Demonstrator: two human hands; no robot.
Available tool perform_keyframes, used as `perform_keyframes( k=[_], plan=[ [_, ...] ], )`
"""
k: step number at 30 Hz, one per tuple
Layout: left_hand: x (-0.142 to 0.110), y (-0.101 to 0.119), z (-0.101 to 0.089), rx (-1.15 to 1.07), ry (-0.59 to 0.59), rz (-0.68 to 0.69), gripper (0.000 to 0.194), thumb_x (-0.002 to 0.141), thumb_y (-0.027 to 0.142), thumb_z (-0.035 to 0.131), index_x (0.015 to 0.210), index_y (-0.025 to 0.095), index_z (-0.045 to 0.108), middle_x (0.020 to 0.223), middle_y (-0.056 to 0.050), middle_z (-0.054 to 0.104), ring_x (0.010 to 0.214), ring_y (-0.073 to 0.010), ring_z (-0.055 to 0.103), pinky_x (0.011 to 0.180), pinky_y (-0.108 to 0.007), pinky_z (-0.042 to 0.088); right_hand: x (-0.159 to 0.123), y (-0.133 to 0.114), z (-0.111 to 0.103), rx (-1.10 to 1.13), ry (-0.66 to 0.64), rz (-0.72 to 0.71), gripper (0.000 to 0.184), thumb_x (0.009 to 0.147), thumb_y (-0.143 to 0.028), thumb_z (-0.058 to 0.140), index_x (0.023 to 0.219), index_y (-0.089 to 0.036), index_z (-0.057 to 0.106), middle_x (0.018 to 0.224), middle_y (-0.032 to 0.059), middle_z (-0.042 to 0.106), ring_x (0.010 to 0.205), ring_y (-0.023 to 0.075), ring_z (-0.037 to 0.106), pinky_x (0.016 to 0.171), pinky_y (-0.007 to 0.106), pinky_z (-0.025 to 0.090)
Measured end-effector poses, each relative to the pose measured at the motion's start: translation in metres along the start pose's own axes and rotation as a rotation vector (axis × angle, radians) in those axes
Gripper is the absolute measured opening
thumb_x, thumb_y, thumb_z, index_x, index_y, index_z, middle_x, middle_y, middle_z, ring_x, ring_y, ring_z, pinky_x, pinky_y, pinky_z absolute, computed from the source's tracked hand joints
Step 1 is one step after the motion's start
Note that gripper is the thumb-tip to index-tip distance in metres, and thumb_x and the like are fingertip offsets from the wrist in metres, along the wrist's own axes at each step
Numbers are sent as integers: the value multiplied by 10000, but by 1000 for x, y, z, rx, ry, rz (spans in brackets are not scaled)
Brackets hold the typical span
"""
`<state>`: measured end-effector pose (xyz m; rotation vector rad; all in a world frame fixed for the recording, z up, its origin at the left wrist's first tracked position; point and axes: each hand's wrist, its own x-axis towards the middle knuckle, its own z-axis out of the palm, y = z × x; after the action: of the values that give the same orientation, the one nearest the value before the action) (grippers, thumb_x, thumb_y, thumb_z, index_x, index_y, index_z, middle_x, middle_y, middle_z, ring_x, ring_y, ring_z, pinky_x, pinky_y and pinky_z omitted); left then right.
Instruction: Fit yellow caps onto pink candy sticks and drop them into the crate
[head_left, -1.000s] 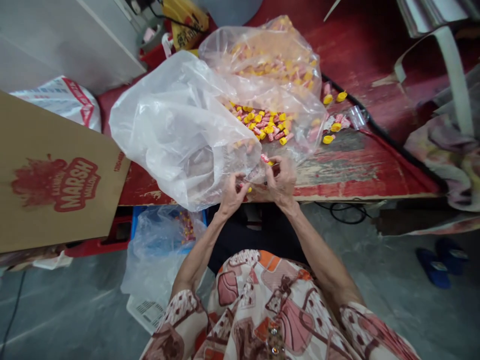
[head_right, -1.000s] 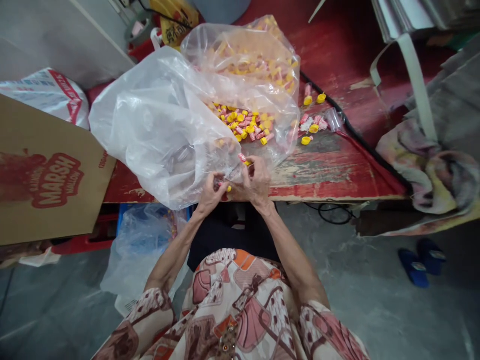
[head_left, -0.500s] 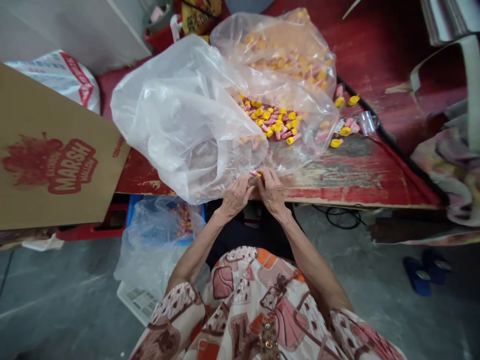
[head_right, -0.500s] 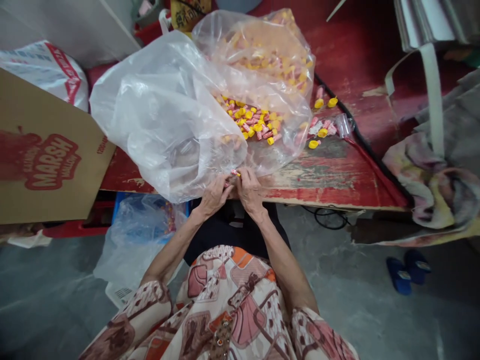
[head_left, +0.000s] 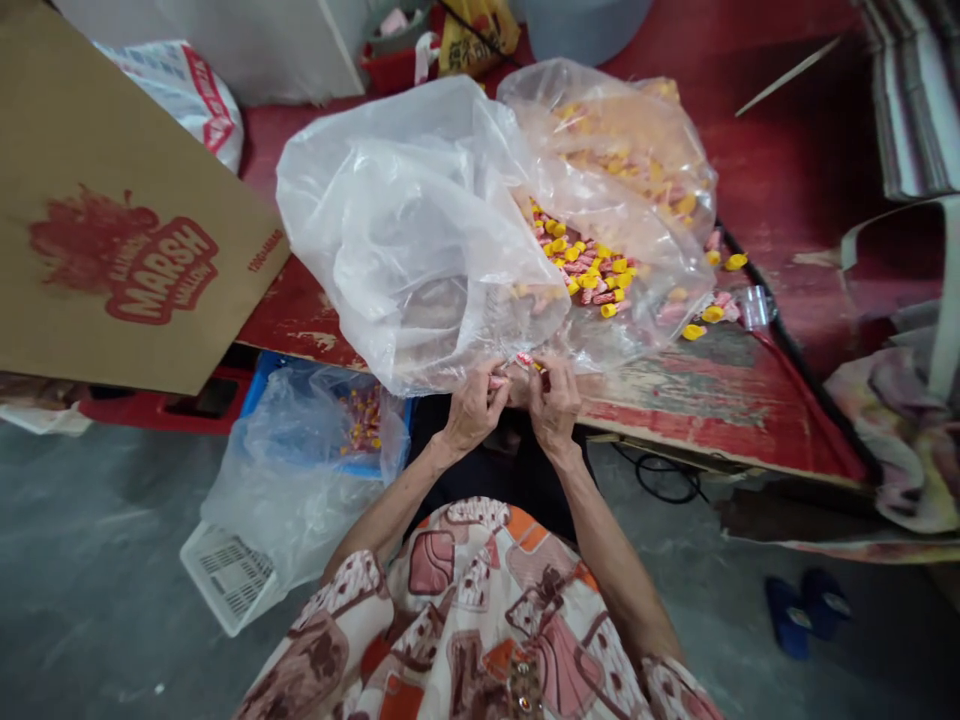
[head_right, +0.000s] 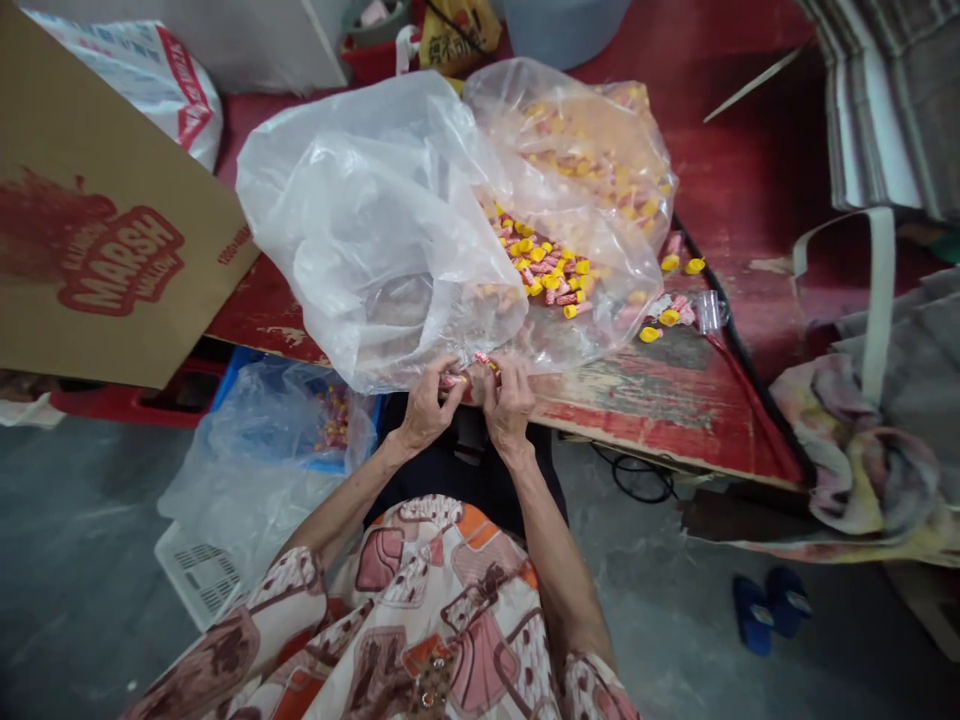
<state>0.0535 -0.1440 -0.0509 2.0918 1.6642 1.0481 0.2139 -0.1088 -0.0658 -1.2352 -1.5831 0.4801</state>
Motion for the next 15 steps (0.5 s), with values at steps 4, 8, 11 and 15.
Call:
perform_keyframes(
  k=[4, 8, 11, 15],
  plan=[
    [-8, -2, -3, 3, -43, 56, 331, 1141, 298, 520, 1446, 188, 582, 1233, -141, 754, 1026, -222, 774, 977, -377, 651, -11, 1, 10, -41, -124, -13, 361, 1161, -445, 474, 1192, -226, 760, 1142, 143, 786, 1046, 263, 734, 938, 401, 592],
    [-27, -15, -24, 38, 191, -103, 321, 1126, 380, 565, 1403, 217, 580, 1240, -140, 740, 1048, -229, 764, 950, -371, 649, -14, 5, 13, -57, -142, -44, 337, 1163, -413, 491, 1237, -221, 757, 1157, 141, 785, 1073, 259, 738, 965, 395, 596],
    [-62, -43, -56, 98, 512, -340, 370, 1107, 446, 586, 1391, 212, 544, 1201, -135, 712, 1063, -232, 738, 936, -365, 631, -14, 7, 12, -67, -148, -44, 321, 1154, -388, 503, 1248, -220, 760, 1195, 151, 771, 1117, 264, 727, 999, 405, 594],
    [-121, -90, -100, 135, 570, -672, 346, 1087, 415, 544, 1358, 203, 506, 1119, -101, 673, 1004, -231, 690, 896, -380, 607, -15, 7, 13, -135, -162, -33, 328, 1141, -367, 501, 1239, -224, 780, 1240, 159, 748, 1150, 274, 710, 1014, 418, 587]
  ],
)
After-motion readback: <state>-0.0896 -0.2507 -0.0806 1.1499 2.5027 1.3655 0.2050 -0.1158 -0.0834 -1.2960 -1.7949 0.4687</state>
